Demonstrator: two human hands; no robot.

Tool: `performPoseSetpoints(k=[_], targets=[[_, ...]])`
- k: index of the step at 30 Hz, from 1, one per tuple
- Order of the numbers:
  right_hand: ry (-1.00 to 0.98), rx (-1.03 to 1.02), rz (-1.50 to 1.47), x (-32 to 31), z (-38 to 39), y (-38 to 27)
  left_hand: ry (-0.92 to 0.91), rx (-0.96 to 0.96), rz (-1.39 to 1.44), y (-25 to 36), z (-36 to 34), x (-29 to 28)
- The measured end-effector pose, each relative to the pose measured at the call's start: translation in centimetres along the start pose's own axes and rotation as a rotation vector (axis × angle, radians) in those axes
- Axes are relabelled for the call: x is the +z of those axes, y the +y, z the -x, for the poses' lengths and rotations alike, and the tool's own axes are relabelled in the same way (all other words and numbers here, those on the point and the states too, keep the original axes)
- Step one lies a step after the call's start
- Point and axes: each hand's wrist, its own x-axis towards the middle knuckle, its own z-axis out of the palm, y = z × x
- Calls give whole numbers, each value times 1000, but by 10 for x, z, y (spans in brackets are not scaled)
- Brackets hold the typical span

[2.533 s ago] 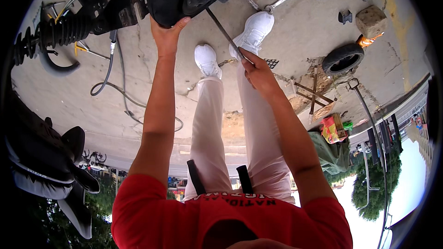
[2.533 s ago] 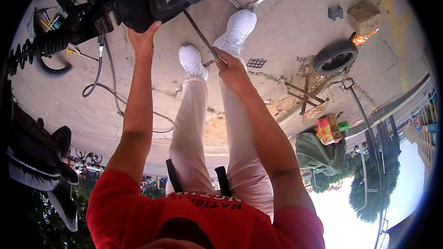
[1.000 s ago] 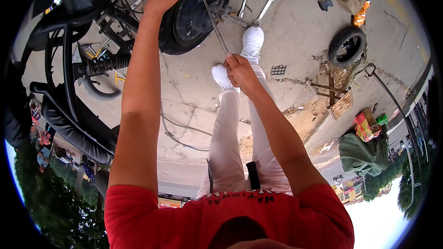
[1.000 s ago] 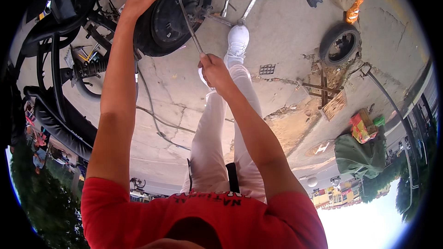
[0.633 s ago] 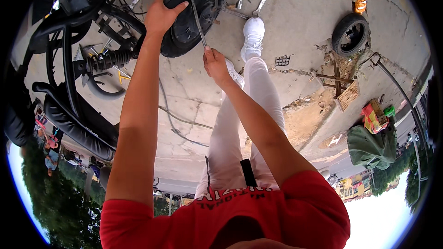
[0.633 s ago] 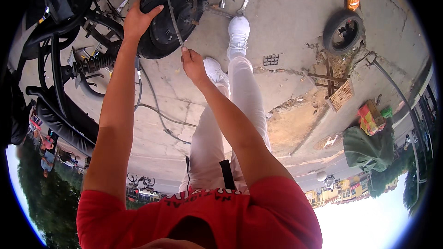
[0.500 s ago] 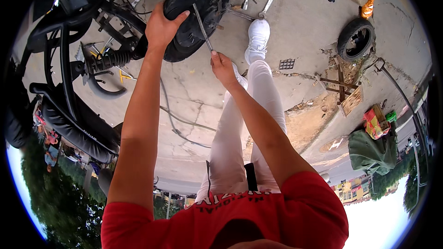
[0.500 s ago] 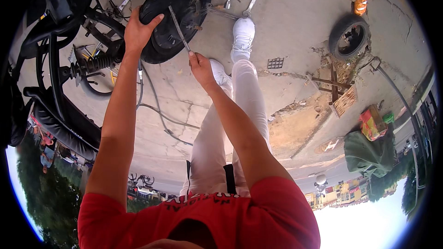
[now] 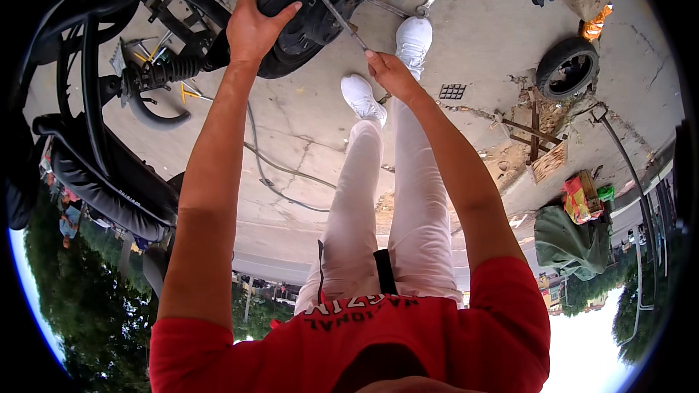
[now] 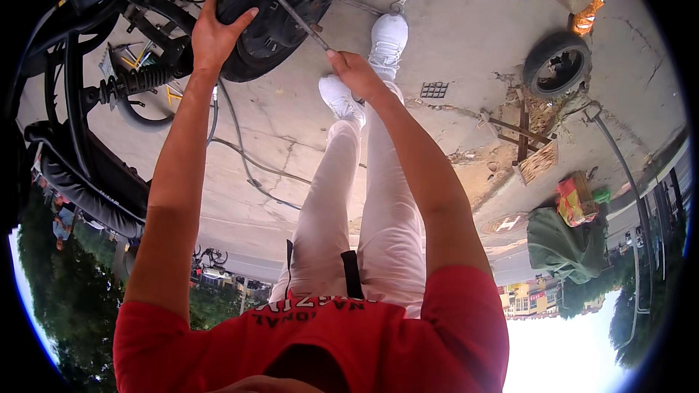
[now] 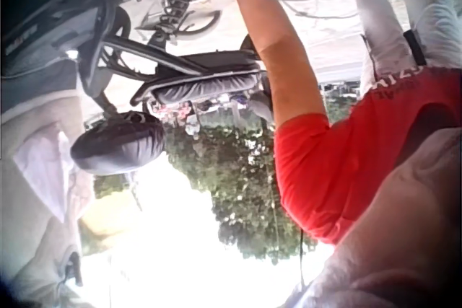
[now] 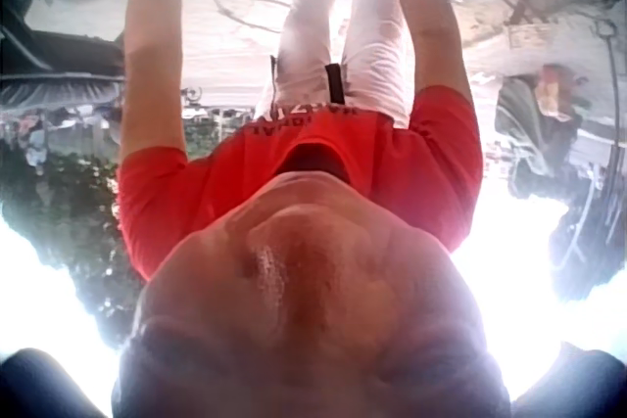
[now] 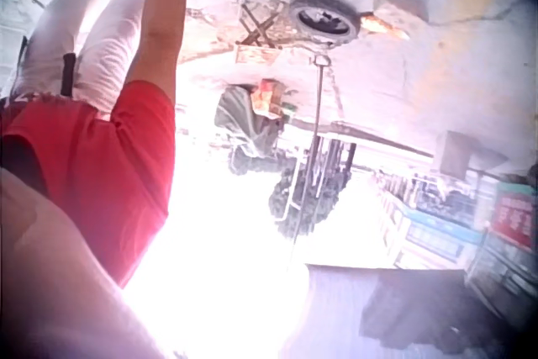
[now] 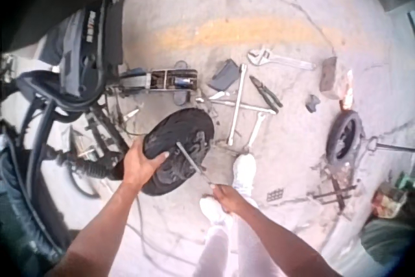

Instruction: The person removes a moped tire using a tire lever, then inflates it with an air hose and valve cap. The tire is handled on the ground in an outdoor workshop area.

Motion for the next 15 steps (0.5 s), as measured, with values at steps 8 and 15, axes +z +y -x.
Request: performPoseSetpoints(k=[8,15], targets=[[-86,57,-93,6,5,13,80,28,-26,-9,9,7],[-67,14,97,14,3,20,67,-41,-4,-19,25,2]])
